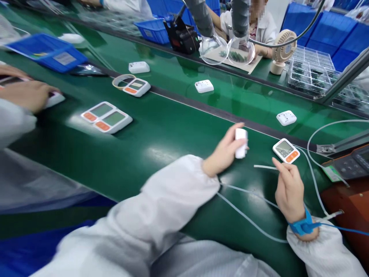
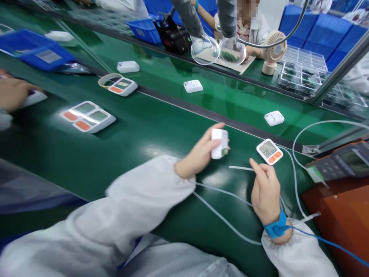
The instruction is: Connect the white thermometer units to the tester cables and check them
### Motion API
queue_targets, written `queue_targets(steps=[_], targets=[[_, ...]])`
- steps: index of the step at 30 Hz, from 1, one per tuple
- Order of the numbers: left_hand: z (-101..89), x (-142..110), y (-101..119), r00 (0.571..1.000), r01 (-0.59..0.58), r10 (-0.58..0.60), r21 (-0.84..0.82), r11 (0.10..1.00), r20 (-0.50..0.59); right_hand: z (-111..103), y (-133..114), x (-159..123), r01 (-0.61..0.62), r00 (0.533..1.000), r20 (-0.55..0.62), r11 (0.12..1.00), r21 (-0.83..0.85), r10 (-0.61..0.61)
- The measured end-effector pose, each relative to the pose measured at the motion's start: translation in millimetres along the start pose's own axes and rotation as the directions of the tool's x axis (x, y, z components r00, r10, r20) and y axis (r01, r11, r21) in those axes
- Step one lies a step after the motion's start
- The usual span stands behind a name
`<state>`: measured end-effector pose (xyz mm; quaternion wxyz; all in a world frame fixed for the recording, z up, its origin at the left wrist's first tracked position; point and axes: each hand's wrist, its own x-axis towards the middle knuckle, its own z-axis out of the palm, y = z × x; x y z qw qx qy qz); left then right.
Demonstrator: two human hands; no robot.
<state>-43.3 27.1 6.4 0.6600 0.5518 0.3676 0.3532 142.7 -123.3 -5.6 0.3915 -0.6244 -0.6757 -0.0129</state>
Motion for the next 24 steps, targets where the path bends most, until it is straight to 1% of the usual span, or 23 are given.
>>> queue_targets(steps=[1, 2, 3, 4, 5, 6, 7, 9, 11, 13, 16, 18, 22, 24], targets=[[22.6, -2.8, -3.5, 0.995, 0.024, -0.007, -0.176, 0.984, 0.095, -2.3, -0.1, 0.1, -0.025, 0.999, -0.045, 1.0, 0.003, 0.025], [40.8, -6.1, -7.5, 0.985, 0.063, -0.012, -0.297, 0.953, 0.17, -4.5, -0.5, 0.5, -0.044, 0.996, -0.084, 0.999, -0.003, 0.044], [54.2, -9.5, -11.5, 0.966, 0.121, -0.029, -0.353, 0.928, 0.255, -6.4, -1.1, 1.2, -0.058, 0.992, -0.116, 0.998, -0.014, 0.056], [62.6, -12.6, -15.3, 0.944, 0.177, -0.047, -0.38, 0.908, 0.328, -8.0, -1.9, 2.0, -0.065, 0.988, -0.14, 0.998, -0.024, 0.061], [66.6, -15.0, -18.5, 0.924, 0.223, -0.064, -0.396, 0.891, 0.376, -9.0, -2.7, 2.9, -0.063, 0.986, -0.155, 0.998, -0.027, 0.058], [67.2, -16.7, -20.9, 0.912, 0.256, -0.079, -0.41, 0.876, 0.402, -9.6, -3.5, 3.8, -0.052, 0.986, -0.16, 0.998, -0.021, 0.048], [65.4, -17.6, -22.3, 0.91, 0.276, -0.09, -0.43, 0.86, 0.404, -9.7, -4.1, 4.7, -0.039, 0.986, -0.161, 0.999, -0.005, 0.037], [59.5, -17.7, -22.6, 0.922, 0.289, -0.111, -0.47, 0.834, 0.371, -9.0, -4.4, 6.1, -0.028, 0.986, -0.163, 0.999, 0.038, 0.034], [55.2, -17.5, -19.8, 0.928, 0.296, -0.133, -0.473, 0.83, 0.347, -7.6, -3.0, 6.8, -0.043, 0.988, -0.148, 0.997, 0.06, 0.051], [54.4, -18.4, -15.5, 0.926, 0.304, -0.151, -0.447, 0.841, 0.346, -6.1, -0.6, 6.7, -0.04, 0.992, -0.114, 0.998, 0.056, 0.046], [56.6, -21.2, -9.9, 0.918, 0.302, -0.157, -0.386, 0.872, 0.364, -4.5, 2.0, 6.1, 0.056, 0.998, -0.04, 0.998, 0.041, -0.055], [58.0, -22.8, -8.4, 0.914, 0.287, -0.152, -0.336, 0.897, 0.376, -4.3, 1.7, 6.1, 0.102, 0.995, -0.024, 0.995, 0.023, -0.101], [59.6, -24.0, -11.5, 0.916, 0.24, -0.128, -0.263, 0.935, 0.381, -5.4, -0.7, 7.4, 0.087, 0.995, -0.056, 0.996, 0.025, -0.086], [60.1, -24.5, -14.3, 0.918, 0.206, -0.102, -0.242, 0.948, 0.384, -5.9, -0.8, 7.8, 0.077, 0.996, -0.053, 0.996, 0.044, -0.075]])
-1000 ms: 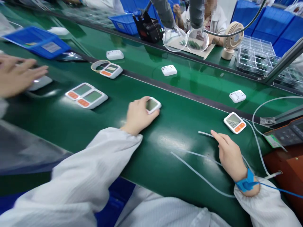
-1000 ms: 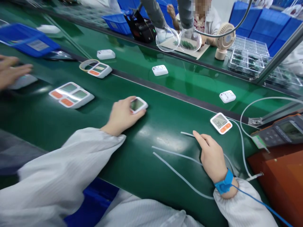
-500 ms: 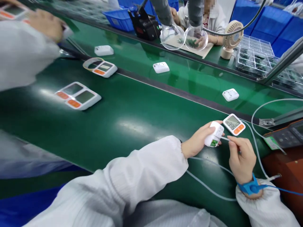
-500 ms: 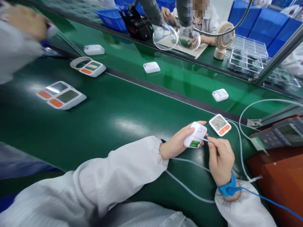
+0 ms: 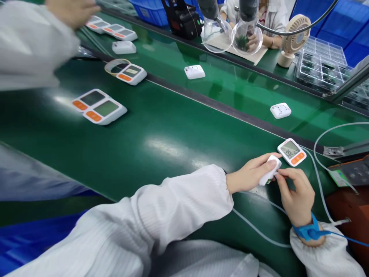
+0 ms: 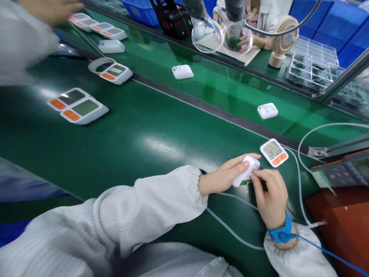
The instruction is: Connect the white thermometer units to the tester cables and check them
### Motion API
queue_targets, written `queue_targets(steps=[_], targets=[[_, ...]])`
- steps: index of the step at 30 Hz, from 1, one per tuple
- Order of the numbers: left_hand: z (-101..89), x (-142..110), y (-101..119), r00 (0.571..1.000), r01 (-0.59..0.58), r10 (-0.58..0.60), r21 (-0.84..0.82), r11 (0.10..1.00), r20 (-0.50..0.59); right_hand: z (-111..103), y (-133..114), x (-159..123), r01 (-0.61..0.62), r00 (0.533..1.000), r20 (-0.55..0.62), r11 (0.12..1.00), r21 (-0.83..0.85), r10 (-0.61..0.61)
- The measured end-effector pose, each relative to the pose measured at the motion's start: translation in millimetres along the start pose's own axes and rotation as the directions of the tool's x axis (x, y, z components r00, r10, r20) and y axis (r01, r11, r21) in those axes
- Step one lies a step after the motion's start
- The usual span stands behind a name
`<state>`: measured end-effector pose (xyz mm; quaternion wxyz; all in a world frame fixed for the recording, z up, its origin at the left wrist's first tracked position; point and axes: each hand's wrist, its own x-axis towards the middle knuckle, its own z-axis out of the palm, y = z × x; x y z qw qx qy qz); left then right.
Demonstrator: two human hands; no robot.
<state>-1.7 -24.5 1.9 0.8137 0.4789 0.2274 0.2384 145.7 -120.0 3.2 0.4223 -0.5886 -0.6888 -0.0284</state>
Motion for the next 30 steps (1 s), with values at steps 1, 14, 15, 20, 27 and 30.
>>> queue_targets(steps=[1, 14, 15, 20, 27, 30], targets=[[-0.1, -0.3, -1.3, 1.0, -0.015, 0.015, 0.016, 1.0, 0.003, -0.2, 0.2, 0.0, 0.001, 1.0, 0.007, 1.0, 0.003, -0.001], [-0.3, -6.4, -0.4, 0.992, -0.103, 0.116, 0.211, 0.972, -0.049, -0.2, -2.6, 0.2, -0.002, 1.0, -0.002, 1.0, -0.02, 0.002], [-0.3, -6.4, -0.7, 0.992, -0.102, 0.114, 0.213, 0.972, -0.048, -0.3, -2.4, 0.0, -0.002, 1.0, -0.002, 1.0, -0.02, 0.002], [-0.3, -6.0, -2.5, 0.99, -0.112, 0.123, 0.167, 0.98, -0.061, -0.1, -2.2, -1.5, -0.026, 1.0, 0.01, 0.999, -0.036, 0.027], [-0.4, -5.4, -1.8, 0.993, -0.099, 0.11, 0.197, 0.975, -0.044, 0.1, -2.3, -0.7, -0.008, 1.0, -0.008, 1.0, -0.004, 0.008], [-0.4, -5.1, -1.6, 0.994, -0.094, 0.103, 0.199, 0.975, -0.035, -0.6, -2.7, -0.2, -0.008, 1.0, -0.003, 1.0, 0.022, 0.008]])
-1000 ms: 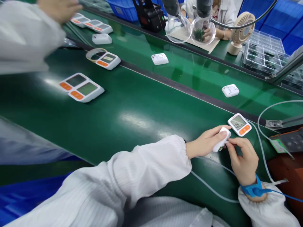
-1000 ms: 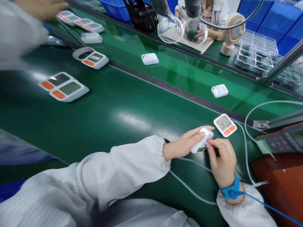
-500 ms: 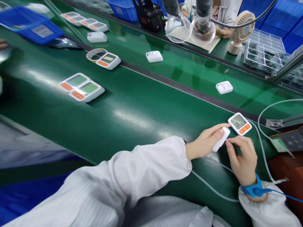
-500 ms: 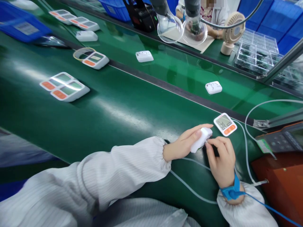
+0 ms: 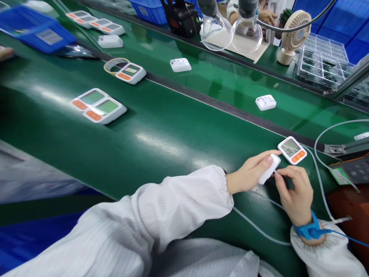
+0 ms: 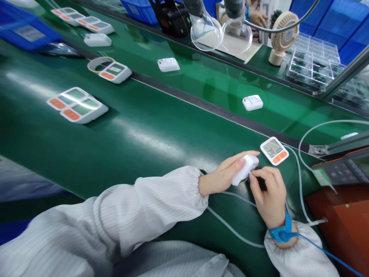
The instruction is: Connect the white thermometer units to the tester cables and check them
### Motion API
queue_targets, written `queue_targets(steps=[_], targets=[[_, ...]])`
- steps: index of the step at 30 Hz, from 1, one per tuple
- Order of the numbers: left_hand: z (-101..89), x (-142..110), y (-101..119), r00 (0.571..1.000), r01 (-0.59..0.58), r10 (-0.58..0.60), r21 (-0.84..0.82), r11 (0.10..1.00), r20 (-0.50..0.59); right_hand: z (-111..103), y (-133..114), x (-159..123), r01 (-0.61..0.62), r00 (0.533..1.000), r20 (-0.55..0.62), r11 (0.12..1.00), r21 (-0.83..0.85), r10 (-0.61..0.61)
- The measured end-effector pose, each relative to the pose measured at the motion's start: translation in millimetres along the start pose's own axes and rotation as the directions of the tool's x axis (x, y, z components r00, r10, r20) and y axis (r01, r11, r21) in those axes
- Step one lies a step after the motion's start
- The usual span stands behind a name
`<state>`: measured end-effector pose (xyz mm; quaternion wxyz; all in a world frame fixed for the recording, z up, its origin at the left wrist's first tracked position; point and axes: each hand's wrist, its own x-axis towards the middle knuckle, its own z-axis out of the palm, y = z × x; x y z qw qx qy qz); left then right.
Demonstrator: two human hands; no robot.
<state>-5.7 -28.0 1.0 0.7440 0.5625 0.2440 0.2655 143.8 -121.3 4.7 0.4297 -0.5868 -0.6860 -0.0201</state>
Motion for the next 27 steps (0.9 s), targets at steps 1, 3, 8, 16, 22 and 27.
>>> queue_targets(steps=[1, 3, 8, 16, 22, 27], targets=[[0.0, -0.1, 0.2, 1.0, -0.002, 0.002, 0.001, 1.0, 0.004, -0.2, -0.4, 0.0, -0.007, 1.0, 0.006, 1.0, 0.012, 0.007], [0.1, -0.5, 0.7, 1.0, -0.009, 0.009, 0.015, 1.0, 0.012, -0.5, -1.4, 0.0, -0.028, 1.0, 0.013, 0.999, 0.033, 0.028], [-0.2, -1.8, 1.5, 1.0, -0.018, 0.016, 0.069, 0.997, 0.02, -0.4, -4.5, 0.5, -0.048, 0.999, 0.004, 0.998, 0.048, 0.048], [-1.3, -0.6, -2.5, 0.999, -0.025, 0.022, 0.085, 0.996, 0.037, 0.6, -5.9, 1.9, -0.022, 1.0, 0.009, 0.997, 0.072, 0.021], [-1.8, -1.2, -1.6, 0.999, -0.022, 0.016, 0.132, 0.991, 0.048, 0.2, -5.8, 2.1, -0.04, 0.999, 0.009, 0.996, 0.085, 0.039], [-1.6, -2.6, -0.5, 0.998, -0.055, 0.046, 0.182, 0.982, 0.051, -0.2, -6.7, 1.8, -0.043, 0.999, 0.031, 0.993, 0.108, 0.04]])
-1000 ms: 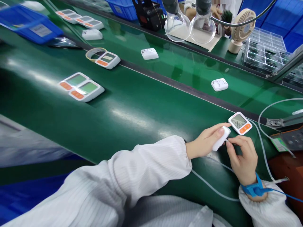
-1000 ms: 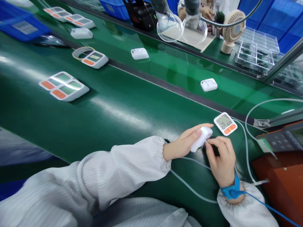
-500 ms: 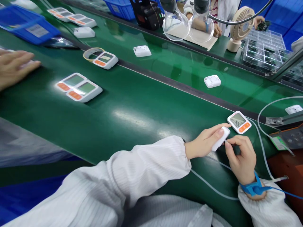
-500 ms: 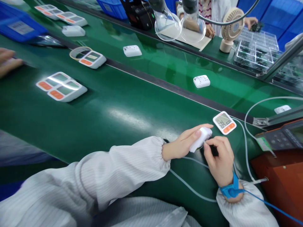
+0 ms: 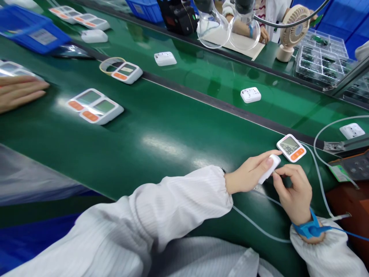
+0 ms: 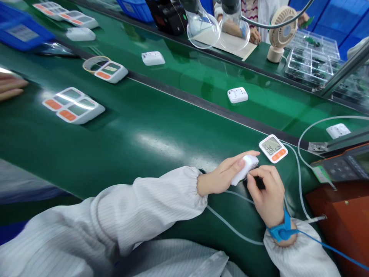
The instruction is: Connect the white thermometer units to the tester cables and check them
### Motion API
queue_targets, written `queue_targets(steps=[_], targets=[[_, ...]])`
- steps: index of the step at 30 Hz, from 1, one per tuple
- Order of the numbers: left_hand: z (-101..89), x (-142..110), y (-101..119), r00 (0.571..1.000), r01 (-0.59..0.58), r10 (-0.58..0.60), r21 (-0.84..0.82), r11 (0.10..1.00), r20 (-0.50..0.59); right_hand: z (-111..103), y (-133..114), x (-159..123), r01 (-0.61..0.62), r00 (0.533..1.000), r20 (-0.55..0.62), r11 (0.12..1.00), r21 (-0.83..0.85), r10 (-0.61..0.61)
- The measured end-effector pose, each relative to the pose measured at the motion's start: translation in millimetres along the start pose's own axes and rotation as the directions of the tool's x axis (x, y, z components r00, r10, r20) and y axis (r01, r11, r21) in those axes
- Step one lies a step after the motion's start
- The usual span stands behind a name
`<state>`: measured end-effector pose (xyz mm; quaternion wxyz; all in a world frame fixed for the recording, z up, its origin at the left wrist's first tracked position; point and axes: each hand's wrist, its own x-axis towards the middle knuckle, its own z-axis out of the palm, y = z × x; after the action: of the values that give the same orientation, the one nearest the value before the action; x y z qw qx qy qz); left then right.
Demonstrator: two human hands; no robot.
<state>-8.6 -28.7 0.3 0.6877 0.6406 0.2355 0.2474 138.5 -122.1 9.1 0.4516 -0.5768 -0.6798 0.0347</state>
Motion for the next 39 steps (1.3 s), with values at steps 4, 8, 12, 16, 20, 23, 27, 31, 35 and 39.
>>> queue_targets(steps=[4, 8, 12, 16, 20, 23, 27, 31, 35, 39], targets=[[1.2, -1.6, 0.5, 0.999, -0.037, 0.037, 0.046, 0.998, -0.004, 0.7, -1.8, -1.2, -0.001, 1.0, -0.011, 1.0, -0.019, 0.001], [3.4, -4.6, 3.4, 0.993, -0.117, 0.12, 0.113, 0.987, -0.019, -1.2, -5.6, -1.5, -0.009, 1.0, 0.003, 1.0, -0.022, 0.009], [4.6, -7.4, 6.5, 0.976, -0.197, 0.213, 0.224, 0.954, -0.048, -3.9, -9.0, -1.5, -0.029, 0.999, 0.025, 0.999, -0.012, 0.03], [3.7, -7.1, 6.3, 0.974, -0.209, 0.225, 0.239, 0.948, -0.038, -2.5, -8.4, -1.5, -0.035, 0.999, 0.015, 0.999, 0.002, 0.035], [2.3, -5.0, 5.9, 0.993, -0.083, 0.095, 0.153, 0.985, -0.073, -0.2, -5.2, -0.7, -0.026, 1.0, -0.002, 1.0, 0.017, 0.026], [2.2, -4.1, 6.7, 0.995, -0.028, 0.037, 0.1, 0.995, -0.088, -0.4, -4.2, -0.7, -0.024, 0.999, -0.021, 0.999, 0.021, 0.024], [2.9, -4.1, 6.2, 0.996, -0.021, 0.027, 0.071, 0.997, -0.089, -0.6, -4.7, -1.0, -0.033, 0.998, -0.05, 0.999, 0.008, 0.034], [4.0, -4.3, 3.9, 0.996, -0.027, 0.032, 0.064, 0.998, -0.083, 0.9, -6.0, -0.7, -0.023, 0.999, -0.04, 1.0, 0.006, 0.023], [5.5, -4.4, 3.5, 0.997, -0.019, 0.022, 0.042, 0.999, -0.071, 2.6, -8.5, -1.6, -0.031, 0.999, -0.04, 0.999, -0.015, 0.03], [6.1, -5.3, 4.3, 0.997, -0.027, 0.031, 0.05, 0.998, -0.07, 3.3, -8.0, -3.0, -0.038, 0.998, -0.05, 0.999, -0.03, 0.037]])
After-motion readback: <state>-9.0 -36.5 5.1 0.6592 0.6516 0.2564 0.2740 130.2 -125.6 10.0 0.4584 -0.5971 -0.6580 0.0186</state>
